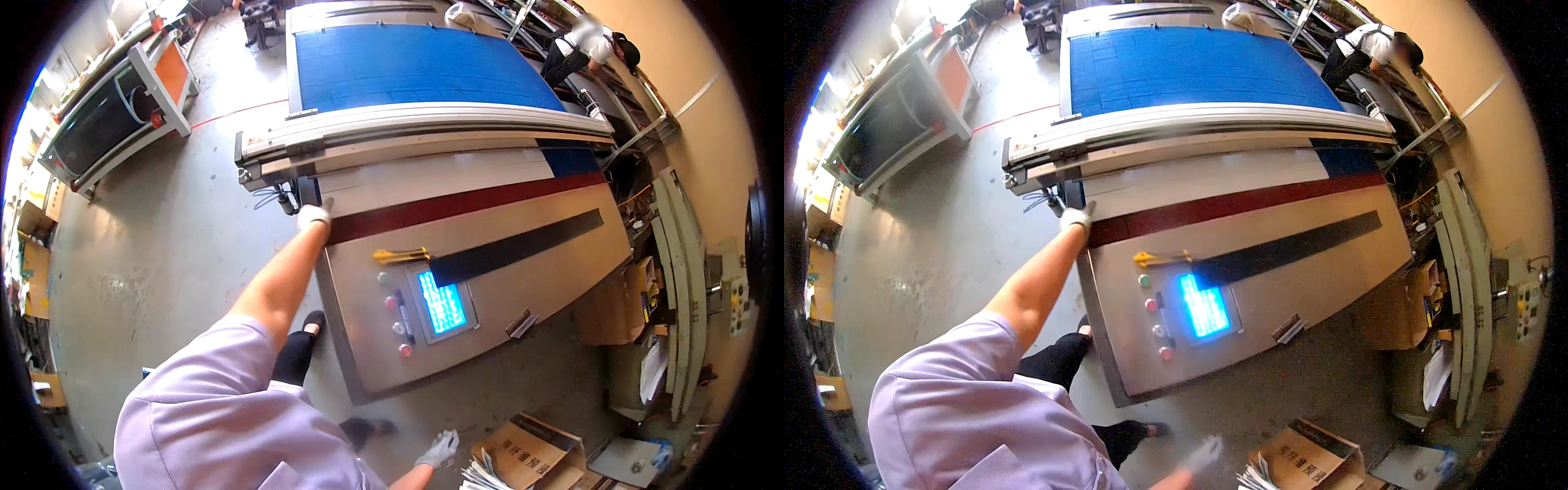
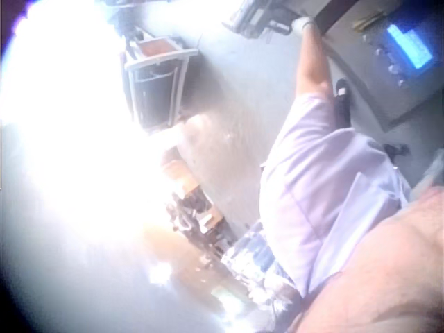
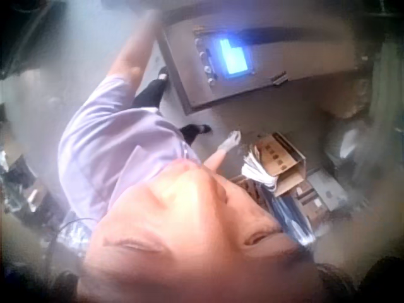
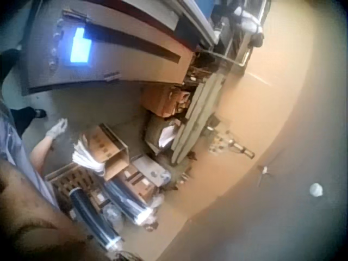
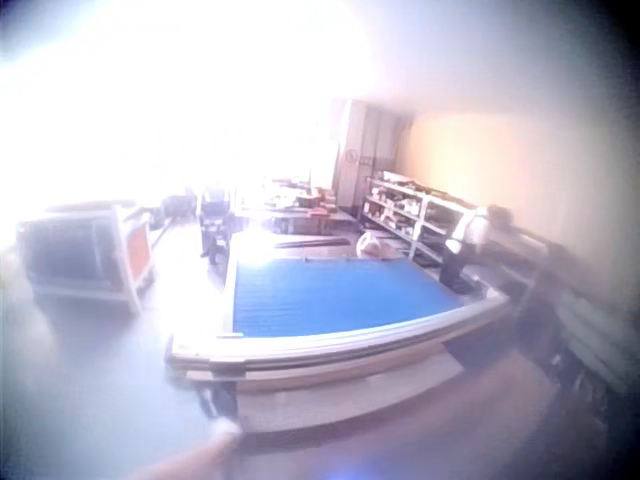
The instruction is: The person applies white protective film strips to long, dark rectangular panels using a manual laminating machine. They place the film on the panel, feed it through the machine, and then stack the finished panels on a nearby rack.
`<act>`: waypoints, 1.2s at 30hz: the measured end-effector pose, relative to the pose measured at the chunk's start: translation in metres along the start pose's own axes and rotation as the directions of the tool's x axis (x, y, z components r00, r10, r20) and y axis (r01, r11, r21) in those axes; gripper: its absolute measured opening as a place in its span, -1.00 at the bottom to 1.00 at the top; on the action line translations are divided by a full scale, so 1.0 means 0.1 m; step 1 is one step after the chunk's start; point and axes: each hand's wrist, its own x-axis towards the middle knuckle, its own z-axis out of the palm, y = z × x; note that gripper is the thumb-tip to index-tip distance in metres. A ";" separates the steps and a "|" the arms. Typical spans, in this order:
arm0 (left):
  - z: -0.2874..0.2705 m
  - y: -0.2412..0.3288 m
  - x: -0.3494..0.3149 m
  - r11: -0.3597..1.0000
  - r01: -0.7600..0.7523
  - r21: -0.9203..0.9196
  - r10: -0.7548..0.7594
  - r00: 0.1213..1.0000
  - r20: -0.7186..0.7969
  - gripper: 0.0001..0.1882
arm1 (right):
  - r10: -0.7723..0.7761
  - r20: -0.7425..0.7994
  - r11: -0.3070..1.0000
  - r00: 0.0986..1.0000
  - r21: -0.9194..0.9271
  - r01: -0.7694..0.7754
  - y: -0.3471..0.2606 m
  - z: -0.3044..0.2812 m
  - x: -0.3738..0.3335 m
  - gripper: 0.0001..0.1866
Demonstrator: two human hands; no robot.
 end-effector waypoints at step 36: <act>-1.32 0.19 -1.22 0.077 -0.969 -0.236 0.973 0.124 -0.192 0.18 | -0.891 0.099 0.398 0.443 0.639 0.658 -5.67 1.19 -2.27 -0.63</act>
